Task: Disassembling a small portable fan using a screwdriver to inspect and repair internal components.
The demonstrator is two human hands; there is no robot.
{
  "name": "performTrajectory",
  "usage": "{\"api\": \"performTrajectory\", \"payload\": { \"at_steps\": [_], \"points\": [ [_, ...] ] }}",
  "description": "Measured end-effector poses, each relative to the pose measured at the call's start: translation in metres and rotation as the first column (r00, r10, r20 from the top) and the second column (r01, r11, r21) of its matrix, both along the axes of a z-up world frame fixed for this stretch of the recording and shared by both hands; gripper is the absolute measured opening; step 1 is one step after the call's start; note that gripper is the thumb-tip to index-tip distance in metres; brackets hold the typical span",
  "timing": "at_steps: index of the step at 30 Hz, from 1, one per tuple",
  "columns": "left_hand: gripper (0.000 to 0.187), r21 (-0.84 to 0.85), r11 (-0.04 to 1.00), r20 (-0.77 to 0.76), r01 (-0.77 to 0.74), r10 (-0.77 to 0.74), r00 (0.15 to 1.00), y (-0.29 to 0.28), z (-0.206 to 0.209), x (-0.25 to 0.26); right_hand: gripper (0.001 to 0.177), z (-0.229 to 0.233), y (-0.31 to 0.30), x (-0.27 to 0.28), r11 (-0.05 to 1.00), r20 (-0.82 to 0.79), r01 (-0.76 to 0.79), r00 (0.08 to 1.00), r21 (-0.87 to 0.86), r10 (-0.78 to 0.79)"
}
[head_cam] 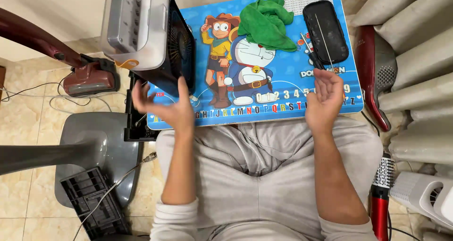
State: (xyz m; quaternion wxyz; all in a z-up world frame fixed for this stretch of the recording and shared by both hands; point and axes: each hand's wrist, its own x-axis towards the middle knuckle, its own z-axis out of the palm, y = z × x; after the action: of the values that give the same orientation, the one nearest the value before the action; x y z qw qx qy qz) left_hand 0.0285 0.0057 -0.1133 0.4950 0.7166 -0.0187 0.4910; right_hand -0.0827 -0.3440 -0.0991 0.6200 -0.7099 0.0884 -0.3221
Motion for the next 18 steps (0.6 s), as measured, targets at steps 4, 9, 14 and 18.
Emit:
{"api": "performTrajectory", "payload": {
  "at_steps": [4, 9, 14, 18],
  "points": [
    [0.072, 0.247, 0.969, 0.236, 0.021, -0.081, 0.968, -0.040, 0.009, -0.030, 0.066, -0.006, 0.001, 0.002, 0.999, -0.012, 0.038, 0.999, -0.034, -0.038],
    [0.020, 0.388, 0.836, -0.384, 0.388, -0.236, 0.893, -0.086, 0.037, -0.036, 0.050, -0.009, 0.002, -0.002, 0.990, -0.031, 0.027, 0.999, -0.138, -0.032],
    [0.037, 0.454, 0.789, -0.603, 0.414, -0.070, 0.795, -0.122, 0.027, -0.021, 0.079, 0.009, 0.009, -0.002, 0.996, -0.073, -0.025, 0.997, -0.090, 0.018],
    [0.049, 0.351, 0.703, -0.676, 0.618, -0.266, 0.687, -0.163, 0.022, -0.034, 0.084, -0.005, 0.000, -0.001, 0.999, -0.035, -0.047, 0.998, -0.020, 0.046]
  ]
}}
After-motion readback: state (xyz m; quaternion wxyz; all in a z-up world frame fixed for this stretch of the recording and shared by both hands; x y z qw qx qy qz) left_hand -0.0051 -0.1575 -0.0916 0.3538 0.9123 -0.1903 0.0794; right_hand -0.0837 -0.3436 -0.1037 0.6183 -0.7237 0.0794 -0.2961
